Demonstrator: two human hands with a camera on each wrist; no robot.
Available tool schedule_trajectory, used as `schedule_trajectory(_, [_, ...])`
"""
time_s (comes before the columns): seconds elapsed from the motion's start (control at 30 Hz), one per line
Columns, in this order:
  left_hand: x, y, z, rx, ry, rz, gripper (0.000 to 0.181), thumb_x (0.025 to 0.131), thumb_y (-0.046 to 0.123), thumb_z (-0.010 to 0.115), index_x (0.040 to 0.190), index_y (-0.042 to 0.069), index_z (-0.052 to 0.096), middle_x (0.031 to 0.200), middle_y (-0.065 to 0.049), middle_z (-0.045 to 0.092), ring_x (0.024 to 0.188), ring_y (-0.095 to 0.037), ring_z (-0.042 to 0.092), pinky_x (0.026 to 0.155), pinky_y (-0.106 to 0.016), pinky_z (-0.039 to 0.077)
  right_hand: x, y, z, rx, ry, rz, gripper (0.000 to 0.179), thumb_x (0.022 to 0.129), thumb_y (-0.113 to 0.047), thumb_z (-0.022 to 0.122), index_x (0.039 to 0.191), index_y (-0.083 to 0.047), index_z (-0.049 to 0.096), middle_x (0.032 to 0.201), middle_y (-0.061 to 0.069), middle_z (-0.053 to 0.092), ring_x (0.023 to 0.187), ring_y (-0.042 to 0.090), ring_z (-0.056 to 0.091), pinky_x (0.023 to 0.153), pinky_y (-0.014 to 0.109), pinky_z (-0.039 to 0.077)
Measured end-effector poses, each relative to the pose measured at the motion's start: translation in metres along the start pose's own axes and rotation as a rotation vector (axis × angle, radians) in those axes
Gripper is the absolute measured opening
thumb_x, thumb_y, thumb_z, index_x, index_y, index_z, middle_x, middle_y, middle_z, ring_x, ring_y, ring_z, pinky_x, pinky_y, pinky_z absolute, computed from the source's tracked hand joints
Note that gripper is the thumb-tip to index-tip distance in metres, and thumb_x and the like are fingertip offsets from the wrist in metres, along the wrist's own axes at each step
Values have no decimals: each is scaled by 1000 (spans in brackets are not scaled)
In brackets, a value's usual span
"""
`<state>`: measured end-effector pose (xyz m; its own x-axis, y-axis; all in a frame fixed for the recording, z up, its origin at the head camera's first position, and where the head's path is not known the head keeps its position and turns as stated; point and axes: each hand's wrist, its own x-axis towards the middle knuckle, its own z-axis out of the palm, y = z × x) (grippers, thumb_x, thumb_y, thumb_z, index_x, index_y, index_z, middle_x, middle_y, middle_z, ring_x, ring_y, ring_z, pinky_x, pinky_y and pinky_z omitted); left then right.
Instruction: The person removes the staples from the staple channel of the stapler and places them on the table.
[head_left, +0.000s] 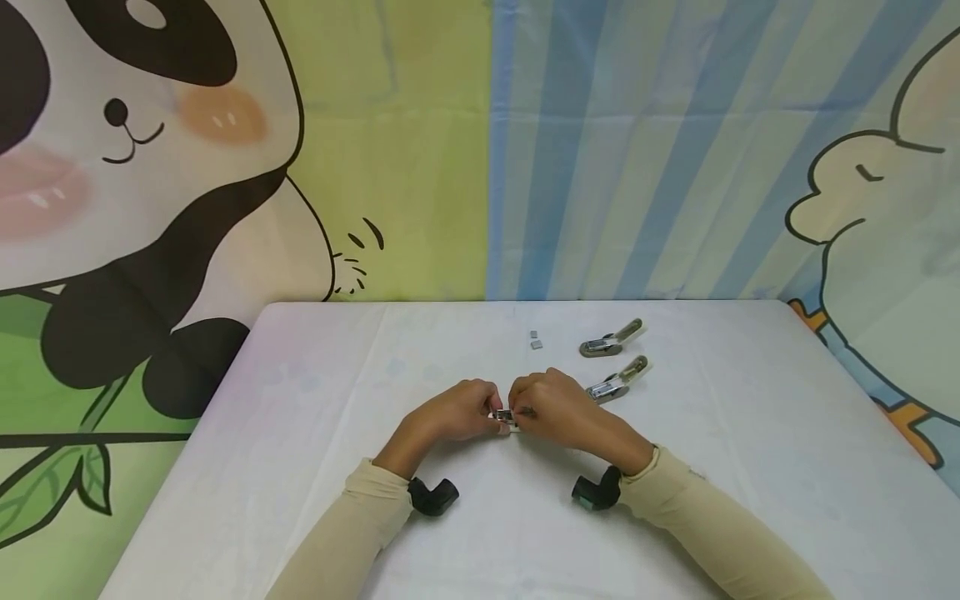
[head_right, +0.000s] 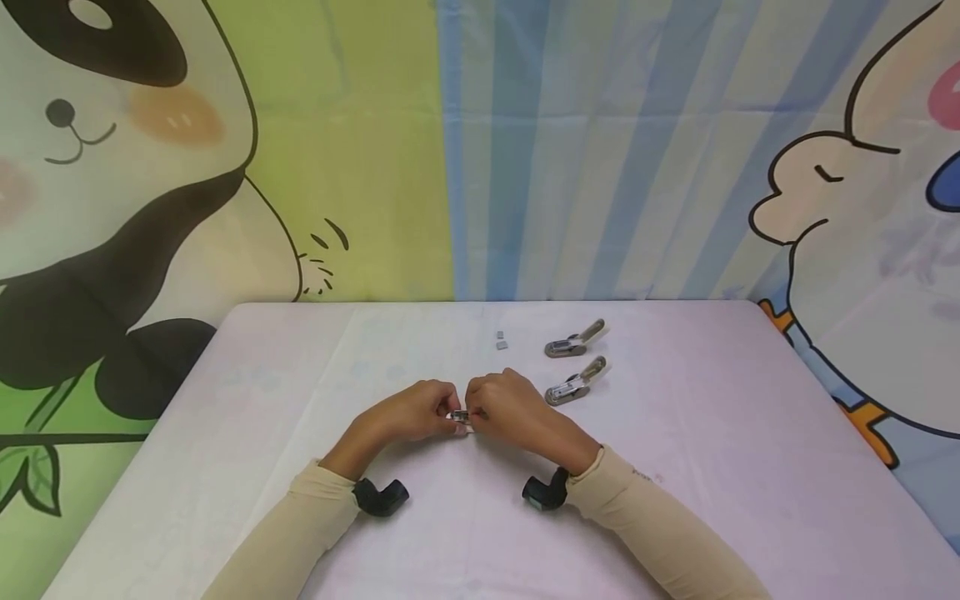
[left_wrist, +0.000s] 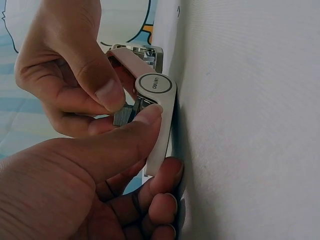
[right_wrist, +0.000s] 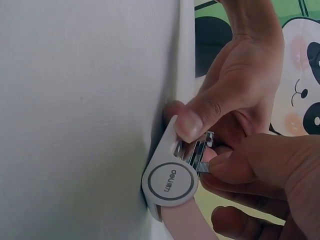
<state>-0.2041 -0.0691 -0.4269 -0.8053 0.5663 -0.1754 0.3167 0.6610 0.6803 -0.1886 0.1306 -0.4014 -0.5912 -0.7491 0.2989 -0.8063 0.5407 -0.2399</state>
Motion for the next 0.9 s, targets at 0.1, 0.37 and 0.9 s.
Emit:
schedule_trajectory(0.1, [0,0,-1,-2,3,-3,19,85,22,77,86,13,60,76,0,56,69,-14,48,61,-29,39,2,2,-2,21,21,-5,19,78,0,70,67,-15,72,85,-5,69,71,8,59,63,32,37])
schedule_trajectory(0.37, [1,-1,2,-11,-14,0,20,84,21,77,89,12,61,75,0,56,65,-13,48,58,-29,39,-3,21,-12,137,84,74,10,83,-2,69,78,-8,76,89,0,71,63,4,56,57,26,44])
schedule_trajectory(0.9, [0,-3,0,-16,-6,11,19,84,22,78,89,14,61,75,1,56,67,-12,48,61,-28,40,14,88,-22,213,-97,94,8,86,-2,69,86,-3,77,95,5,71,81,17,63,70,36,51])
